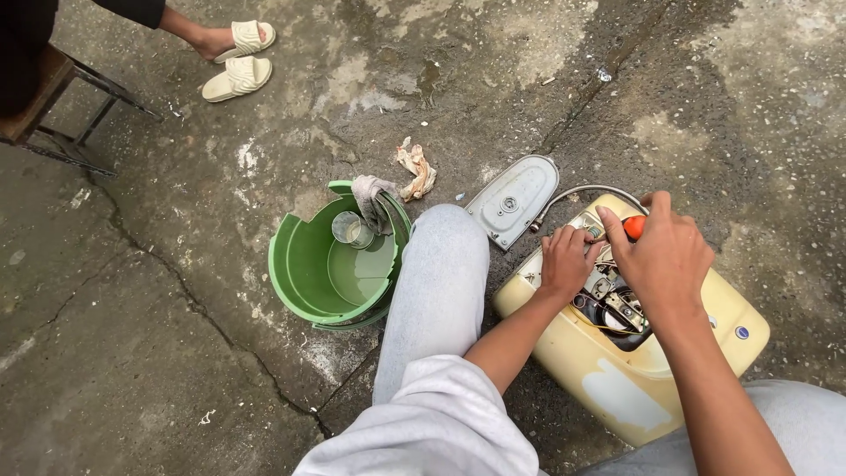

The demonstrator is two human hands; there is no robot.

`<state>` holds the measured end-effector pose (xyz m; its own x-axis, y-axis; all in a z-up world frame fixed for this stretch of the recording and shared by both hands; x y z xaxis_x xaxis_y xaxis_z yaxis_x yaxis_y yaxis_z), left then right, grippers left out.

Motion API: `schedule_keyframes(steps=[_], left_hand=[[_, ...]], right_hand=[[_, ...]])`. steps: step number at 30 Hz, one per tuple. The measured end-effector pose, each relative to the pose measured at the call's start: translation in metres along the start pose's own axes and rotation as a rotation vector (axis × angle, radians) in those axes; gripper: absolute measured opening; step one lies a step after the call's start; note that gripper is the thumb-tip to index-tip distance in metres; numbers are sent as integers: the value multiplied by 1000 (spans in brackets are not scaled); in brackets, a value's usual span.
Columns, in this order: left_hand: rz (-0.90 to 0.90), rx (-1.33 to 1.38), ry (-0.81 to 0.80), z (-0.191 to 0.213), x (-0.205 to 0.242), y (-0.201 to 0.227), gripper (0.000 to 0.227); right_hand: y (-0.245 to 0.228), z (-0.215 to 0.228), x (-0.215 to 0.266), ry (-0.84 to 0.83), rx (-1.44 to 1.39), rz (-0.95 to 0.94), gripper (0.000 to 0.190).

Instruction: Repairing the internal components of a small appliance using a screwdriver and pliers

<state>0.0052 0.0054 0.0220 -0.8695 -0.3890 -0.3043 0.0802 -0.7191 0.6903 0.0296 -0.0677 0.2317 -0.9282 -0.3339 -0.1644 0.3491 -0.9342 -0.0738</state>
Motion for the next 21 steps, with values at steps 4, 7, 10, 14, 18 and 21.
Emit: schedule_keyframes(steps=[4, 7, 10, 14, 18, 21], left_hand=[[12, 4, -39, -2, 0, -4, 18], [6, 1, -36, -9, 1, -6, 19], [22, 0, 24, -18, 1, -15, 23], [14, 19, 31, -23, 2, -14, 24], [16, 10, 36, -20, 2, -15, 23], [-11, 12, 59, -26, 4, -18, 24]], right_hand=[[0, -5, 0, 1, -24, 2, 45], [1, -9, 1, 40, -56, 17, 43], [4, -18, -1, -79, -135, -82, 50], [5, -12, 0, -67, -157, -80, 49], [4, -11, 0, -72, -156, -68, 50], [0, -5, -1, -78, -186, -84, 48]])
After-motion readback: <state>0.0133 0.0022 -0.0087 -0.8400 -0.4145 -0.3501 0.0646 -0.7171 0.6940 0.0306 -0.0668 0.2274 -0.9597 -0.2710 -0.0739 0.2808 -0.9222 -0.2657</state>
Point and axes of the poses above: each hand's wrist, its own x-axis away from the middle knuckle, its own z-axis out of the back of the hand, y = z × x, the point moved 1 cm from there along -x, towards the middle knuckle, and after that the axes turned 3 degrees about z, right-handed, at the moved point
